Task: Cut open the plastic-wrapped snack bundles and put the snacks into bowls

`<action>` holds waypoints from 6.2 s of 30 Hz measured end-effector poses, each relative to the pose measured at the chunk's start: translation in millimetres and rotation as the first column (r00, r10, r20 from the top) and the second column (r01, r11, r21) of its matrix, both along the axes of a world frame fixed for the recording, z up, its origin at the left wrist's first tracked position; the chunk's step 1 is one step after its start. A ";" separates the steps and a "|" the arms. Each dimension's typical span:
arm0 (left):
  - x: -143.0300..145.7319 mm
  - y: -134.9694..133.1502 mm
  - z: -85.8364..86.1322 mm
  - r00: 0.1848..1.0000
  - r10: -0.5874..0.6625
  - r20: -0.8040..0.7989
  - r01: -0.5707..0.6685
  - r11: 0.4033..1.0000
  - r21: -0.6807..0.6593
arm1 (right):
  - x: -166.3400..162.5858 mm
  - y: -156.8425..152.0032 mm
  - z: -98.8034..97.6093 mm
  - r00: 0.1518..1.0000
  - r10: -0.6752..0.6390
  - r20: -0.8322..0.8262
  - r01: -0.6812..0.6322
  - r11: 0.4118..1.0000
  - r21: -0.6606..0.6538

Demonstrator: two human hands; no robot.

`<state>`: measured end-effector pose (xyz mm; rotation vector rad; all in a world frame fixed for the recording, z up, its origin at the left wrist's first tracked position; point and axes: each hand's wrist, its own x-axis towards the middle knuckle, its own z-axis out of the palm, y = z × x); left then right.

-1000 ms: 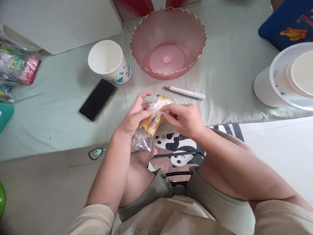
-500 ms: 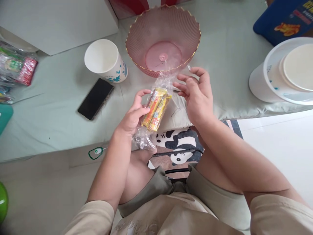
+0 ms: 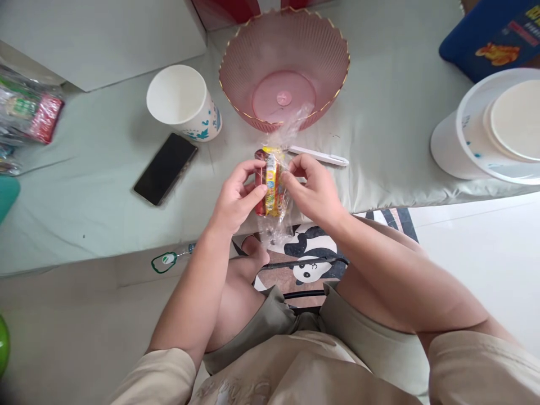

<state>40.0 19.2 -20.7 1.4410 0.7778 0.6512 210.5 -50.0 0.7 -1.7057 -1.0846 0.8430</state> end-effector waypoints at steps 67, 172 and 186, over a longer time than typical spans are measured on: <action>-37.8 -7.8 62.2 0.980 0.140 0.144 -0.051 0.868 -0.494 | -17.9 9.0 2.6 0.759 0.115 -0.641 -0.229 0.969 -0.097; -65.9 71.5 4.2 0.860 0.506 0.069 -0.482 0.761 0.434 | 21.0 21.1 -9.1 0.640 -0.057 0.766 0.048 0.998 0.034; -77.1 52.5 2.0 0.855 0.457 0.245 -0.490 0.558 0.670 | 10.9 -1.1 0.1 0.553 -0.148 0.820 -0.044 0.978 0.206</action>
